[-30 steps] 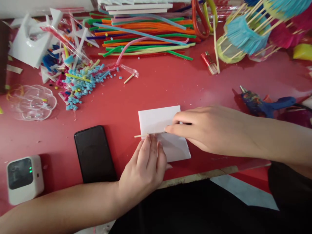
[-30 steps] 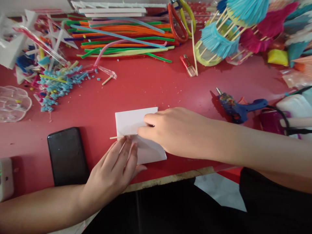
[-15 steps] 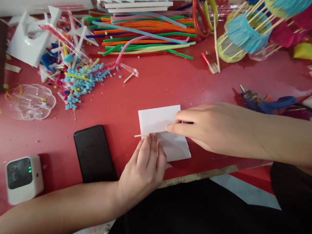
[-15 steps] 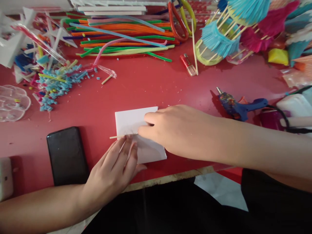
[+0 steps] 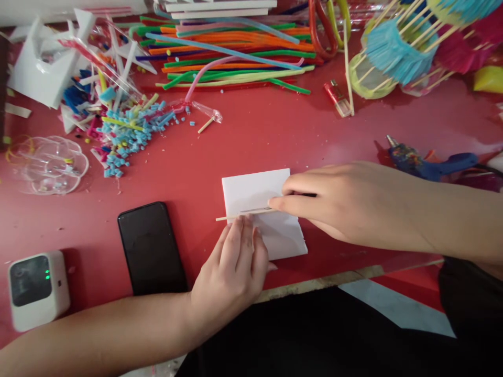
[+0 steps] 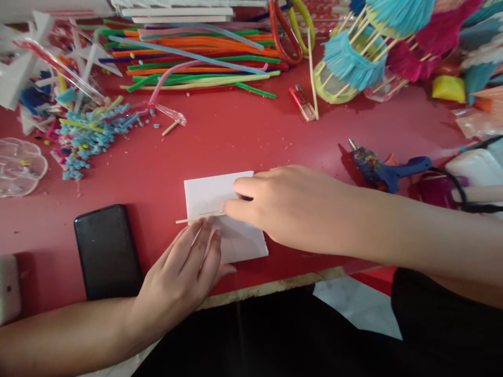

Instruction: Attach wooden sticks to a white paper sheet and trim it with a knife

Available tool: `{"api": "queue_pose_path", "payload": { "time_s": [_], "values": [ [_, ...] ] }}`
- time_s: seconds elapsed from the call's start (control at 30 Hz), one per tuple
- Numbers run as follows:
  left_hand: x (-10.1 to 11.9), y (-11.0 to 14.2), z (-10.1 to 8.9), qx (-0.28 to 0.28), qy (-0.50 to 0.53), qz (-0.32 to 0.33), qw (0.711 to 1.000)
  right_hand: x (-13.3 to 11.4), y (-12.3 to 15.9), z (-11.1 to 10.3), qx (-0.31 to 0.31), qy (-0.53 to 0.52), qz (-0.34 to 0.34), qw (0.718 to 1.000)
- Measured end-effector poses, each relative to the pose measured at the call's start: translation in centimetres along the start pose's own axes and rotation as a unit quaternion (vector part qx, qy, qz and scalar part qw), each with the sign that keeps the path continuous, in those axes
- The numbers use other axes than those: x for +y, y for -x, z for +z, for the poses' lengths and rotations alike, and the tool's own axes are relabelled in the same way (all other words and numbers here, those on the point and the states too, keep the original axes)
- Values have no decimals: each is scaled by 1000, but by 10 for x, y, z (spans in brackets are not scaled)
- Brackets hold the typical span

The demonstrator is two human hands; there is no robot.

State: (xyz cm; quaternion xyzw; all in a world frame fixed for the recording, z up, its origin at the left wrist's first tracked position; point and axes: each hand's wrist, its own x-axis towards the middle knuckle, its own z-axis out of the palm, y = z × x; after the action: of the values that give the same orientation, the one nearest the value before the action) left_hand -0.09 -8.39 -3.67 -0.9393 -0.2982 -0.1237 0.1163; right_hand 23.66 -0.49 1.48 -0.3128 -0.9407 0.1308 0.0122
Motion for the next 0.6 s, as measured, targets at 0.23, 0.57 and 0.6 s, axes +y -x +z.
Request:
{"api": "queue_pose_path", "payload": {
  "time_s": [0.23, 0.57, 0.6],
  "values": [
    [1, 1, 0, 0, -11, -8, 1000, 0, -1, 5, -14, 14, -11, 1000],
    [1, 1, 2, -2, -7, -1, 1000, -6, -7, 2, -17, 65, -17, 998],
    [1, 1, 1, -5, -9, 2, 1000, -6, -7, 2, -19, 68, -17, 997]
  ]
}}
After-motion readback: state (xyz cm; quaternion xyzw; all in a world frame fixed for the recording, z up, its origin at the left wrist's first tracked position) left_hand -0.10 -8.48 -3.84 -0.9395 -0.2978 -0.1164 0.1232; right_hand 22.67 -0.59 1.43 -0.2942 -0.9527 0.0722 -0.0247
